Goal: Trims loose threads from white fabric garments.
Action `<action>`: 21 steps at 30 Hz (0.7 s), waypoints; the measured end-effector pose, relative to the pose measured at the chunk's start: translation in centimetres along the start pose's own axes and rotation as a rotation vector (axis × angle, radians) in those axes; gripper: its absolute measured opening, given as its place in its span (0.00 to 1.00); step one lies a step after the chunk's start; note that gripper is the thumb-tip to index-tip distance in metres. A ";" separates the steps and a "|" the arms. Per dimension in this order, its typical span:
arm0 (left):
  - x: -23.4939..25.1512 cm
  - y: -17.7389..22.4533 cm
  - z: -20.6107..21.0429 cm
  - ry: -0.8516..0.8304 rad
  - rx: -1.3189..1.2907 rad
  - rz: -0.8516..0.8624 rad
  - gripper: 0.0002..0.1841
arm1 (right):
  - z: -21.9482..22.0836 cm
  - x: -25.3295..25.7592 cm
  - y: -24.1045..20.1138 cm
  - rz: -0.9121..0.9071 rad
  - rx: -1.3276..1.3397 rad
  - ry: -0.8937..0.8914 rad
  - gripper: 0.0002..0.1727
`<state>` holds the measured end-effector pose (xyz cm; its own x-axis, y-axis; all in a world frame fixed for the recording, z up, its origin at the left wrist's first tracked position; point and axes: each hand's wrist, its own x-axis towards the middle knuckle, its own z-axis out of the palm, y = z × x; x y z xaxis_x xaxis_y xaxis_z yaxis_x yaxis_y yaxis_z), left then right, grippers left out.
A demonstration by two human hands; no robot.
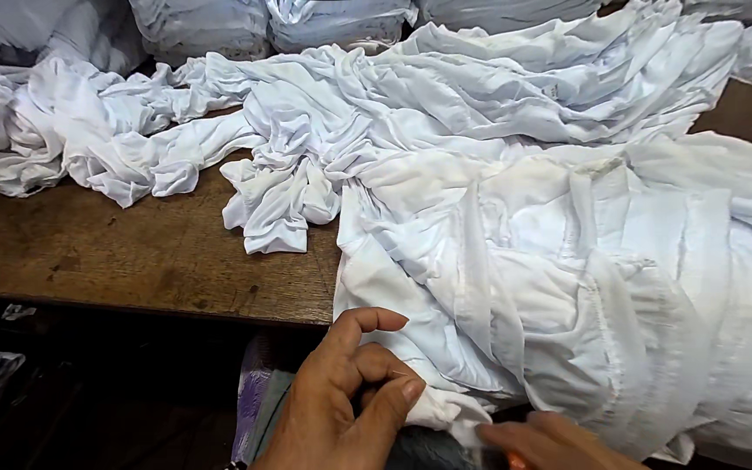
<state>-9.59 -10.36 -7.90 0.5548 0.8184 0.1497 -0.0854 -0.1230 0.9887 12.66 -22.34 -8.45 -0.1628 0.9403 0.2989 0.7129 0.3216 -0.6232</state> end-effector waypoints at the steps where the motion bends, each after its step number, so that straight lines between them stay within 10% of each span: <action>1: 0.0 0.0 0.0 -0.003 0.001 0.002 0.23 | 0.1 -0.3 0.4 0.020 -0.061 0.082 0.28; 21: 0.1 0.3 0.8 0.054 -0.076 -0.056 0.22 | 0.5 0.5 1.6 -0.122 -0.249 0.194 0.23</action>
<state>-8.93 -10.78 -7.62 0.5154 0.8521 0.0915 -0.1194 -0.0344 0.9923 13.44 -21.30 -9.66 -0.1415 0.8499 0.5075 0.8448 0.3709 -0.3857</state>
